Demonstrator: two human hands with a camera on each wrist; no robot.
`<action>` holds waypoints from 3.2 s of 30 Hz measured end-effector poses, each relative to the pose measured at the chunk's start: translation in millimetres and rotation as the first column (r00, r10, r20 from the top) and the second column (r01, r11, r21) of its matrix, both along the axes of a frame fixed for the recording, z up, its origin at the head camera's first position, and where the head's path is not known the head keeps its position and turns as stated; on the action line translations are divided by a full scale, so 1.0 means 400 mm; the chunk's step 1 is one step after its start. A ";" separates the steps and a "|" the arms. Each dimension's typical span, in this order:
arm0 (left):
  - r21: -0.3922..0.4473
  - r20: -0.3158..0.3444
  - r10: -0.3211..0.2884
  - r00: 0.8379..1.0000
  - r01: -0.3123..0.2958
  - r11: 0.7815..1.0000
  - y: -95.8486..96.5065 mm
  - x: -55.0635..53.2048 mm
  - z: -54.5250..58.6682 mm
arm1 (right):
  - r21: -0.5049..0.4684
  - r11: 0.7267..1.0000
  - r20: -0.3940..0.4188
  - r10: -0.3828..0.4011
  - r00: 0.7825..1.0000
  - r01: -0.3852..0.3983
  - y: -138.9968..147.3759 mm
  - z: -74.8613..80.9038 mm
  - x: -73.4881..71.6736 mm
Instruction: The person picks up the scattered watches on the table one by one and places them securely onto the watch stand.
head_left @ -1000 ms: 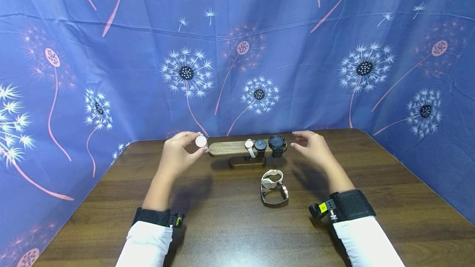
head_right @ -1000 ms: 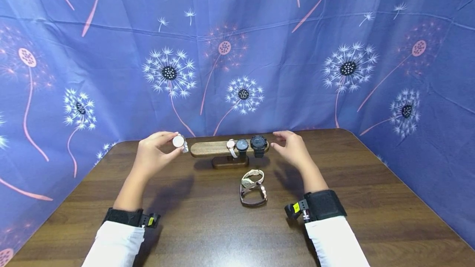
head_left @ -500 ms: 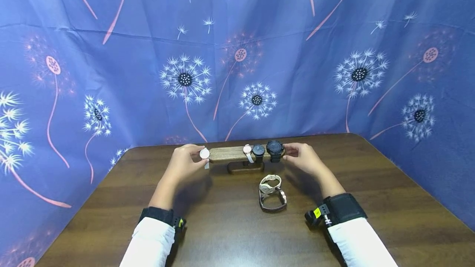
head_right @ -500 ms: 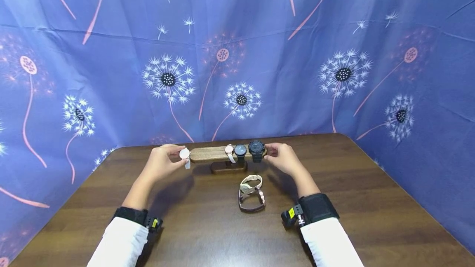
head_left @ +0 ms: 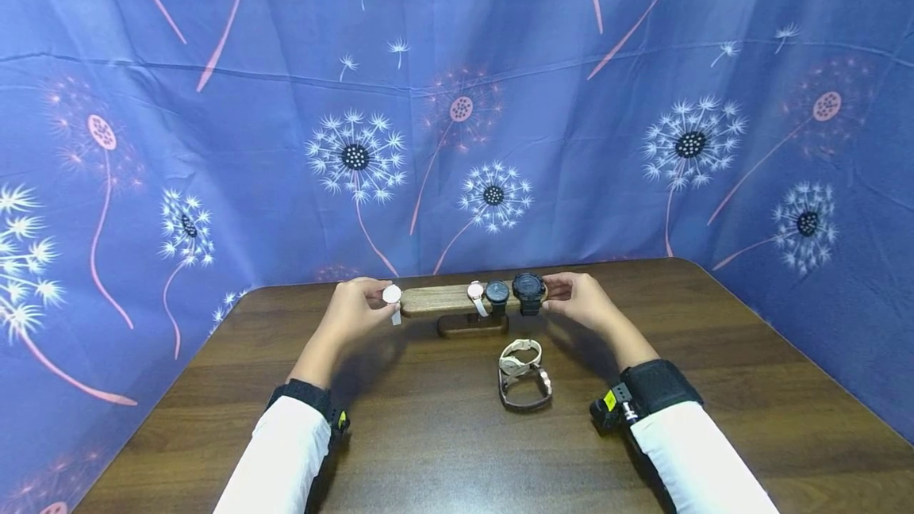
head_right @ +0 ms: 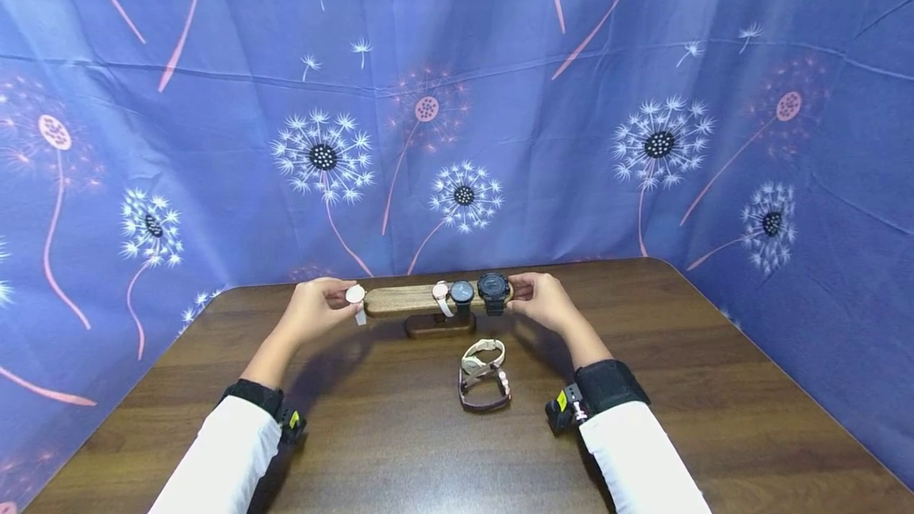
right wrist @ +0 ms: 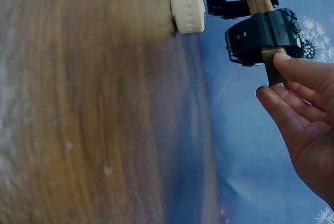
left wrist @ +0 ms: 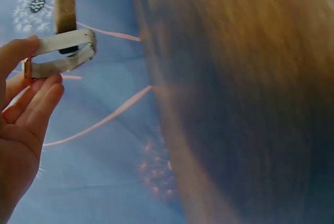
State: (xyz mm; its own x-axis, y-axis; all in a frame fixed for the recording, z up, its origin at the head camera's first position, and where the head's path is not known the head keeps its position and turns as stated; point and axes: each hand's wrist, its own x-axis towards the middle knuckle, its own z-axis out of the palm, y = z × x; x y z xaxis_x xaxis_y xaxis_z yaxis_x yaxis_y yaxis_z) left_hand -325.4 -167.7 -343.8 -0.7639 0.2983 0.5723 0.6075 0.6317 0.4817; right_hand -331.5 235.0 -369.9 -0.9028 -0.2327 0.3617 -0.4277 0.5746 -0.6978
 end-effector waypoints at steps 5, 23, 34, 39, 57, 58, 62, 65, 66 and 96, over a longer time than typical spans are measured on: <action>0.076 0.088 -0.012 0.996 0.006 0.997 -0.005 -0.035 -0.013 | -0.019 0.999 0.016 0.029 0.999 -0.029 0.006 0.000 -0.005; 0.058 0.319 -0.101 0.942 0.087 0.995 0.007 -0.058 -0.023 | 0.057 0.998 0.019 0.036 0.999 -0.037 -0.006 0.012 -0.006; 0.064 0.313 -0.097 0.945 0.081 0.995 0.016 -0.061 -0.014 | 0.071 0.997 0.006 0.031 0.999 -0.032 -0.007 0.018 -0.004; 0.042 0.291 -0.082 0.953 0.073 0.996 0.021 -0.063 -0.017 | 0.066 0.997 0.017 0.028 0.999 -0.029 -0.009 0.017 -0.003; -0.189 0.183 -0.096 0.978 0.131 0.973 0.094 -0.080 0.010 | 0.067 0.996 -0.002 0.058 0.998 -0.058 -0.008 0.012 -0.012; -0.207 0.175 -0.103 0.979 0.138 0.968 0.102 -0.083 0.011 | 0.071 0.996 0.002 0.058 0.998 -0.058 -0.010 0.013 -0.012; -0.246 0.163 -0.121 0.979 0.159 0.956 0.135 -0.089 0.019 | 0.073 0.996 0.012 0.053 0.999 -0.053 -0.014 0.015 -0.013; -0.244 0.180 -0.116 0.977 0.158 0.957 0.157 -0.090 0.021 | 0.083 0.995 0.000 0.057 0.998 -0.057 -0.014 0.017 -0.014; -0.238 0.188 -0.111 0.976 0.155 0.959 0.164 -0.090 0.021 | 0.088 0.995 -0.007 0.057 0.998 -0.056 -0.014 0.018 -0.014; -0.254 0.144 -0.067 0.987 0.102 0.962 0.238 -0.089 0.001 | 0.098 0.994 -0.010 0.056 0.998 -0.055 -0.007 0.021 -0.009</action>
